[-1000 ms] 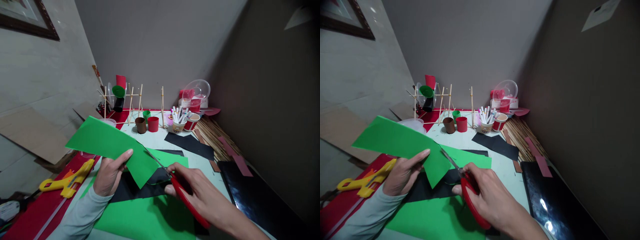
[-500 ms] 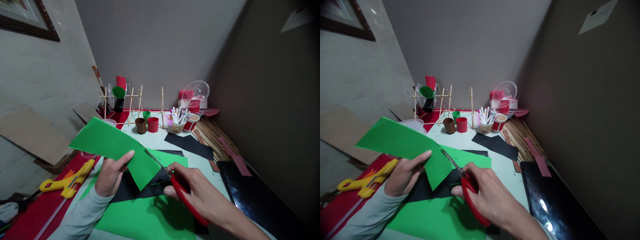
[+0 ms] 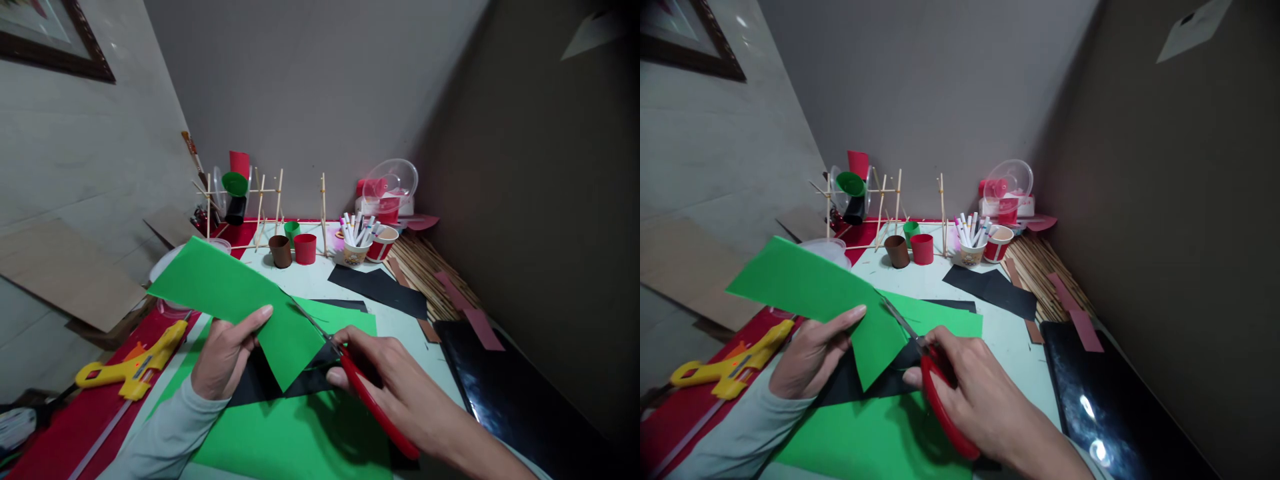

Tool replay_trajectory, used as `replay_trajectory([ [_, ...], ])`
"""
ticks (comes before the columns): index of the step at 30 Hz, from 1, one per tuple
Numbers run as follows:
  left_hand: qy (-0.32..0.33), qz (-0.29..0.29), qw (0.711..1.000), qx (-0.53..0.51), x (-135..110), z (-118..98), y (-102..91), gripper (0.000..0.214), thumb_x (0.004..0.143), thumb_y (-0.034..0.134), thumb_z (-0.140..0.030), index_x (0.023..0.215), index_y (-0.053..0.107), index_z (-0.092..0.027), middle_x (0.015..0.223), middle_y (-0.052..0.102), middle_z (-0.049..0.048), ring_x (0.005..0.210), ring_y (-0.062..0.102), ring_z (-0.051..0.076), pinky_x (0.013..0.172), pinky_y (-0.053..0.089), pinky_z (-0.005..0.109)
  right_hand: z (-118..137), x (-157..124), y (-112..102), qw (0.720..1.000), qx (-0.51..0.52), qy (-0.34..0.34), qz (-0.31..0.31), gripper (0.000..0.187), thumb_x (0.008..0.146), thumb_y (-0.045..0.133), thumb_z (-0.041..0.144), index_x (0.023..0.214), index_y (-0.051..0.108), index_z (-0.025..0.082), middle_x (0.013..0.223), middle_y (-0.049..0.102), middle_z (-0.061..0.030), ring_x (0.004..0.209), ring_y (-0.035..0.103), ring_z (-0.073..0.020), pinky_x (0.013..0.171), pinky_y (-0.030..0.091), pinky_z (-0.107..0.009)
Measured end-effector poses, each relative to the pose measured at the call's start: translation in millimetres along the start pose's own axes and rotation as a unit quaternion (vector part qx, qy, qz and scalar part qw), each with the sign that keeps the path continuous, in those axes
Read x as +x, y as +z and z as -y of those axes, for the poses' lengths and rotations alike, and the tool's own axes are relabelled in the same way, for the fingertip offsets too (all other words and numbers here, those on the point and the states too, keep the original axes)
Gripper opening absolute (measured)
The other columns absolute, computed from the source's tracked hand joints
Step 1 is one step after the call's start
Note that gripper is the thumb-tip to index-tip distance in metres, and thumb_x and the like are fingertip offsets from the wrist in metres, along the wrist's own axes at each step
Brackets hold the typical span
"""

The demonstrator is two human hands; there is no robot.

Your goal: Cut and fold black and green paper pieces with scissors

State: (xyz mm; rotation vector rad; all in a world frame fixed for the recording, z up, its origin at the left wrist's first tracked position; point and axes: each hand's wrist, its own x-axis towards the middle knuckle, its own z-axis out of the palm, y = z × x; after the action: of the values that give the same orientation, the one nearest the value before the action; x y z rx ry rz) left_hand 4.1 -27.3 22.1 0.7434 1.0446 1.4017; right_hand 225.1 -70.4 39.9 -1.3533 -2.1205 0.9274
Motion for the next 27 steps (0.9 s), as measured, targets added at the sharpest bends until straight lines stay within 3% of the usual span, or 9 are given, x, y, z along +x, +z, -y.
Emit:
replay_trajectory([
  [5,-0.005,0.001,1.0,0.001,0.1,0.5,0.7,0.028,0.057,0.091,-0.027,0.078,0.076,-0.016,0.083,0.079,0.005,0.077,0.073,0.024,0.067,0.061,0.03,-1.1,-2.6,0.7,1.0,-0.014,-0.004,0.004,0.03,0.1,0.047,0.05,0.093,0.055,0.022,0.069,0.054,0.0041,0.063,0.049,-0.016,0.062,0.034,-0.028],
  [12,-0.002,0.01,1.0,0.011,-0.5,1.1,-0.5,0.029,0.059,0.089,-0.028,0.082,0.077,-0.014,0.083,0.079,0.0061,0.074,0.073,0.023,0.066,0.061,0.029,0.0,1.9,-1.7,0.999,-0.03,0.01,-0.003,0.033,0.093,0.058,0.055,0.092,0.056,0.022,0.075,0.06,0.0028,0.069,0.055,-0.0165,0.063,0.037,-0.026],
  [22,-0.039,0.014,0.999,-0.012,-1.6,0.8,2.8,0.028,0.054,0.092,-0.023,0.075,0.076,-0.015,0.075,0.077,0.0034,0.066,0.071,0.019,0.062,0.061,0.027,-0.1,2.1,1.9,0.999,-0.027,-0.003,-0.019,0.032,0.094,0.058,0.053,0.091,0.057,0.022,0.076,0.064,0.0011,0.071,0.059,-0.0177,0.064,0.039,-0.026],
  [27,-0.046,0.011,0.999,-0.027,-1.5,1.6,2.2,0.026,0.053,0.093,-0.021,0.072,0.076,-0.016,0.075,0.077,0.0012,0.065,0.07,0.016,0.063,0.061,0.024,-1.0,0.9,0.8,0.999,-0.024,-0.023,-0.016,0.031,0.099,0.051,0.049,0.087,0.056,0.022,0.069,0.059,0.0029,0.06,0.052,-0.0147,0.059,0.037,-0.026],
])
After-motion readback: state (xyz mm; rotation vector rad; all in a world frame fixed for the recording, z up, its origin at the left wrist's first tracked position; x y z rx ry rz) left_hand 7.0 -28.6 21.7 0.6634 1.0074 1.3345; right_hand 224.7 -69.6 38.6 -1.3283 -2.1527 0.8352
